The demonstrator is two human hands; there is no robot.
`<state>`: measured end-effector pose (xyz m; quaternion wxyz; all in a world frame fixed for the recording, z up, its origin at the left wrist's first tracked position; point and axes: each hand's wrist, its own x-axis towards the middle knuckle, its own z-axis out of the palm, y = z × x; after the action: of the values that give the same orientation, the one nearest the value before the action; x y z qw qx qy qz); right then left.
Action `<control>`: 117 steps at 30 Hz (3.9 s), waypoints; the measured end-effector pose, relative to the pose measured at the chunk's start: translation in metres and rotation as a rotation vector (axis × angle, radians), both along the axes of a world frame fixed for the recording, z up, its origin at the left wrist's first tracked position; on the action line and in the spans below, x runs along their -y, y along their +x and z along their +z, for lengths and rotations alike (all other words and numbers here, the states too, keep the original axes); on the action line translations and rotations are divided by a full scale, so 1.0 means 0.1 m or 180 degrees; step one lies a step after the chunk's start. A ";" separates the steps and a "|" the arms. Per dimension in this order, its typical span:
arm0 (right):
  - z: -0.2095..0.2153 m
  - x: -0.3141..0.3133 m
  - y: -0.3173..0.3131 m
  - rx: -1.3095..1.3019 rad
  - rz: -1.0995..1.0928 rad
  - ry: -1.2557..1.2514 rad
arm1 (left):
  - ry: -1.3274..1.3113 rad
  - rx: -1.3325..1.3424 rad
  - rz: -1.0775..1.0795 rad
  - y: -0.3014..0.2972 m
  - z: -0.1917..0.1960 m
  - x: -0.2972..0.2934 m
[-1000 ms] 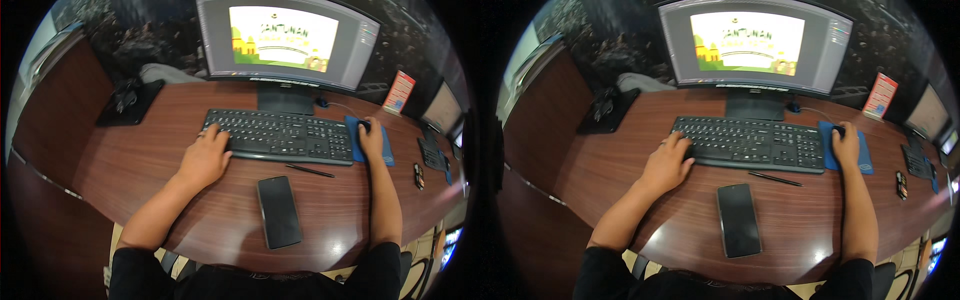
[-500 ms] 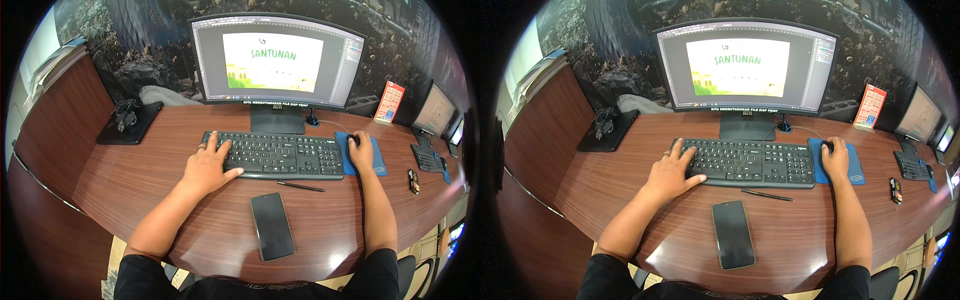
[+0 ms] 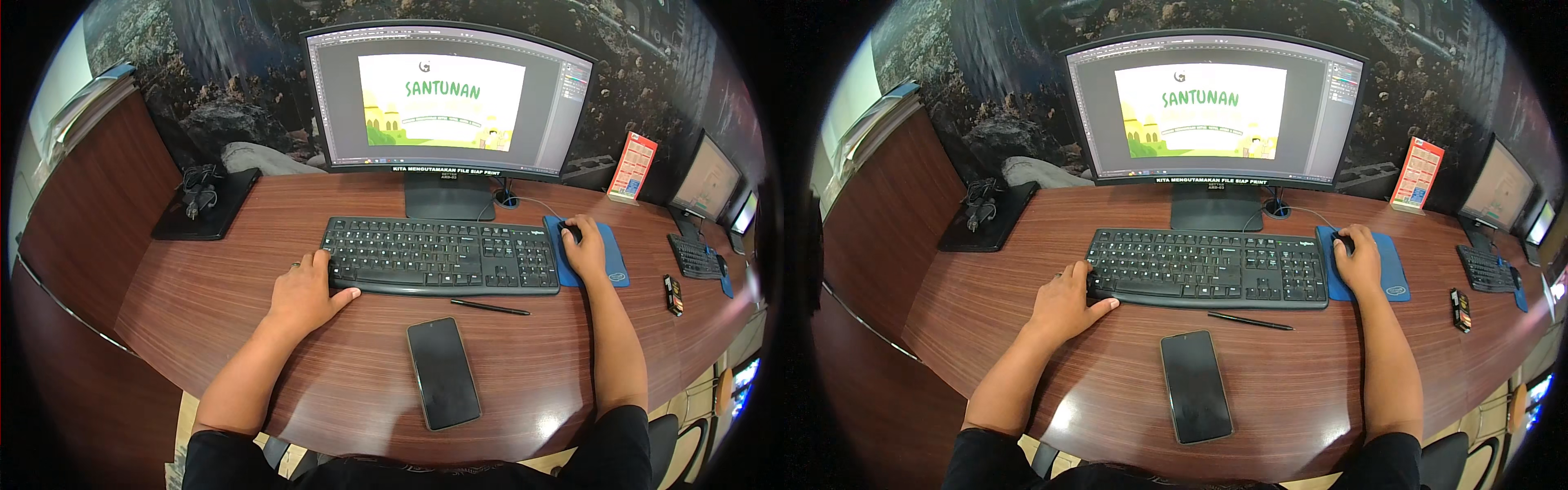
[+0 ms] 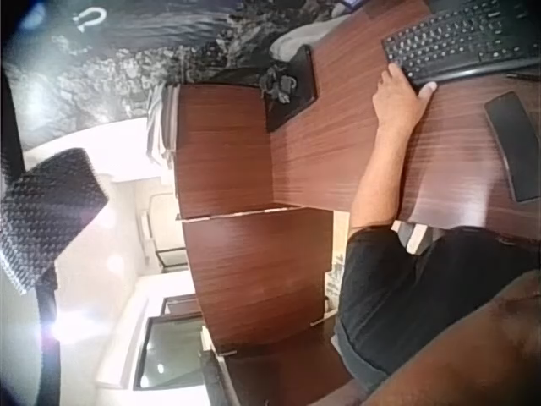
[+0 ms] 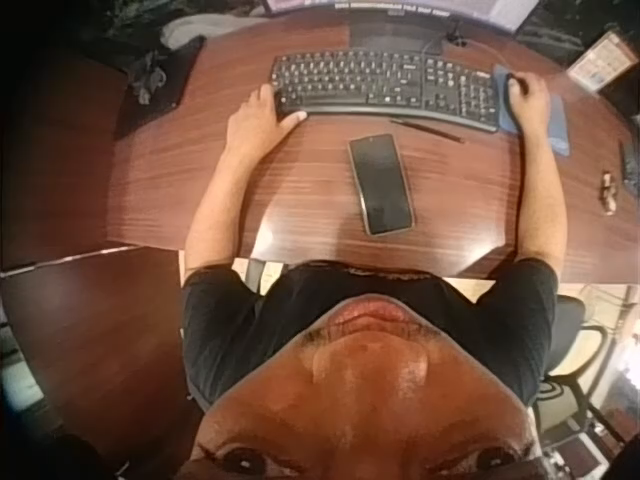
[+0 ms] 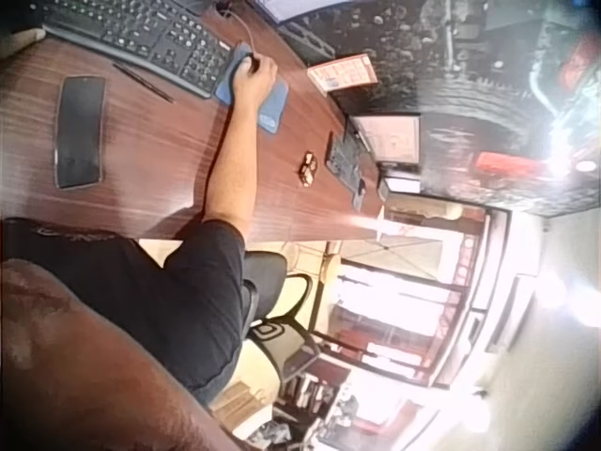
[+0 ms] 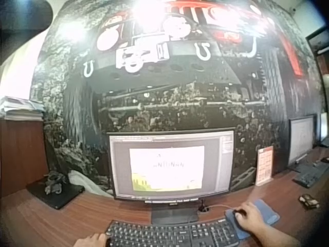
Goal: Using a computer and mouse to edit a graphic design file in Adobe Photoshop.
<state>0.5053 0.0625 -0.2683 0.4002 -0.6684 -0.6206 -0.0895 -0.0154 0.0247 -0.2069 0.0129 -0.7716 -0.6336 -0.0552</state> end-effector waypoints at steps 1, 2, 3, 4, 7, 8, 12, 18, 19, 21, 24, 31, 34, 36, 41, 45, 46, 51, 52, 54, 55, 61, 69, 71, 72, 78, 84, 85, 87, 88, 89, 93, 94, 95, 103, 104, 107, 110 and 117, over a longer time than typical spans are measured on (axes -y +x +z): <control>0.01 0.01 -0.01 -0.0012 0.0024 0.0014 | -0.0007 0.0005 -0.0004 0.00 0.00 0.00; 0.02 0.01 -0.02 -0.0029 0.0053 0.0027 | -0.0015 0.0008 0.0003 0.00 0.01 0.00; 0.03 0.02 -0.04 -0.0029 0.0053 0.0020 | -0.0024 0.0010 0.0011 0.00 0.01 0.00; 0.04 0.02 -0.05 -0.0054 0.0048 0.0004 | -0.0031 0.0010 0.0011 0.00 0.01 0.00; 0.03 0.02 -0.02 -0.0035 0.0018 -0.0018 | -0.0019 0.0029 -0.0008 0.00 0.02 0.01; 0.02 0.01 -0.01 0.0007 0.0005 -0.0022 | -0.0011 0.0055 0.0010 0.01 0.02 0.01; 0.01 0.02 -0.01 0.0032 0.0004 0.0002 | -0.0035 0.0085 0.0033 0.01 0.03 0.01; 0.00 0.00 0.02 0.0019 0.0056 -0.0002 | -0.0076 0.0056 0.0050 0.02 0.04 0.01; 0.01 0.00 0.02 0.0010 0.0051 -0.0010 | -0.0078 0.0059 0.0052 0.02 0.04 0.01; 0.02 0.00 0.01 0.0003 0.0044 -0.0019 | -0.0089 0.0058 0.0039 0.02 0.04 0.00; 0.03 0.00 0.00 -0.0023 0.0049 -0.0007 | -0.0059 0.0031 0.0028 0.02 0.04 0.00; 0.03 0.00 -0.04 -0.0051 0.0092 -0.0023 | -0.0054 0.0051 0.0031 -0.03 0.03 0.02; 0.04 0.02 -0.06 -0.0064 0.0091 -0.0074 | -0.0043 0.0068 0.0027 -0.06 0.01 0.03; 0.04 0.04 0.00 -0.0061 0.0059 -0.0102 | 0.0016 0.0127 -0.0018 -0.02 0.00 0.01; 0.17 0.19 0.09 0.0935 0.0235 -0.0267 | 0.0053 0.0160 -0.0168 0.01 -0.03 -0.03; 0.50 0.30 -0.08 0.0713 0.1047 -0.1264 | 0.0109 0.0186 -0.0017 -0.07 -0.01 -0.04; 0.52 0.38 -0.03 0.0712 0.0994 -0.1279 | 0.0099 0.0198 -0.0069 -0.01 -0.04 -0.09; 0.50 0.36 -0.07 0.0906 0.1024 -0.0909 | 0.0089 0.0202 -0.0030 0.02 0.05 -0.04; 0.43 0.29 -0.04 0.0698 0.0864 -0.0612 | -0.0049 0.0201 -0.0026 0.00 0.05 -0.04; 0.19 0.17 0.07 0.0533 0.0622 -0.0125 | 0.0072 0.0197 -0.0069 -0.01 0.02 -0.05; 0.11 0.14 0.12 0.0268 0.0494 -0.0052 | 0.0025 0.0200 -0.0084 0.00 0.02 -0.06; 0.00 0.04 0.04 -0.0160 0.0127 -0.0056 | -0.0074 0.0070 -0.0056 -0.05 0.04 -0.02; 0.03 0.04 0.05 -0.0109 0.0084 0.0024 | 0.0021 0.0128 -0.0143 -0.04 0.01 -0.05; 0.01 0.04 0.07 -0.0075 0.0151 0.0096 | -0.0070 0.0100 -0.0074 -0.02 0.03 -0.05; 0.01 0.04 0.07 -0.0085 0.0168 0.0079 | -0.0067 0.0100 -0.0079 -0.02 0.04 -0.05; 0.07 0.07 0.01 -0.0153 -0.0013 0.0001 | -0.0113 0.0085 -0.0038 -0.02 0.04 -0.04; 0.07 0.09 0.00 -0.0104 -0.0031 0.0059 | -0.0096 0.0091 -0.0033 -0.01 0.04 -0.04; 0.08 0.09 -0.01 -0.0100 -0.0031 0.0050 | -0.0092 0.0092 -0.0033 0.00 0.05 -0.04; 0.08 0.09 -0.01 -0.0095 -0.0015 0.0060 | -0.0090 0.0091 -0.0029 -0.01 0.05 -0.04; 0.08 0.08 -0.02 -0.0091 0.0005 0.0071 | -0.0079 0.0095 -0.0043 -0.01 0.05 -0.04; 0.09 0.07 -0.04 -0.0092 0.0032 0.0075 | -0.0063 0.0100 -0.0036 -0.04 0.04 -0.03; 0.07 0.08 0.03 -0.0152 0.0278 0.0032 | -0.0066 0.0106 -0.0010 -0.03 0.05 -0.05; 0.04 0.07 0.04 -0.0126 0.0441 0.0078 | -0.0085 0.0107 -0.0025 -0.02 0.06 -0.04; 0.05 0.08 0.02 -0.0053 0.0450 0.0047 | -0.0110 0.0114 -0.0051 0.00 0.06 -0.05; 0.04 0.05 0.03 0.0064 0.0575 -0.0004 | -0.0110 0.0133 0.0001 -0.04 0.08 -0.02; 0.05 0.07 0.05 0.0072 0.0642 0.0013 | -0.0092 0.0141 0.0068 -0.03 0.08 -0.03; 0.06 0.09 0.02 -0.0022 0.0632 -0.0066 | -0.0030 0.0044 -0.0141 -0.06 0.05 -0.04; 0.08 0.09 -0.02 -0.0084 0.0605 -0.0123 | -0.0038 0.0070 -0.0149 -0.07 0.05 -0.03; 0.08 0.07 0.00 -0.0016 0.0347 -0.0100 | -0.0160 0.0175 -0.0080 -0.06 0.06 -0.04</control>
<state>0.5050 0.0554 -0.2607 0.3955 -0.6400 -0.6564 -0.0561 -0.0212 0.0284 -0.2006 -0.0245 -0.7778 -0.6251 -0.0606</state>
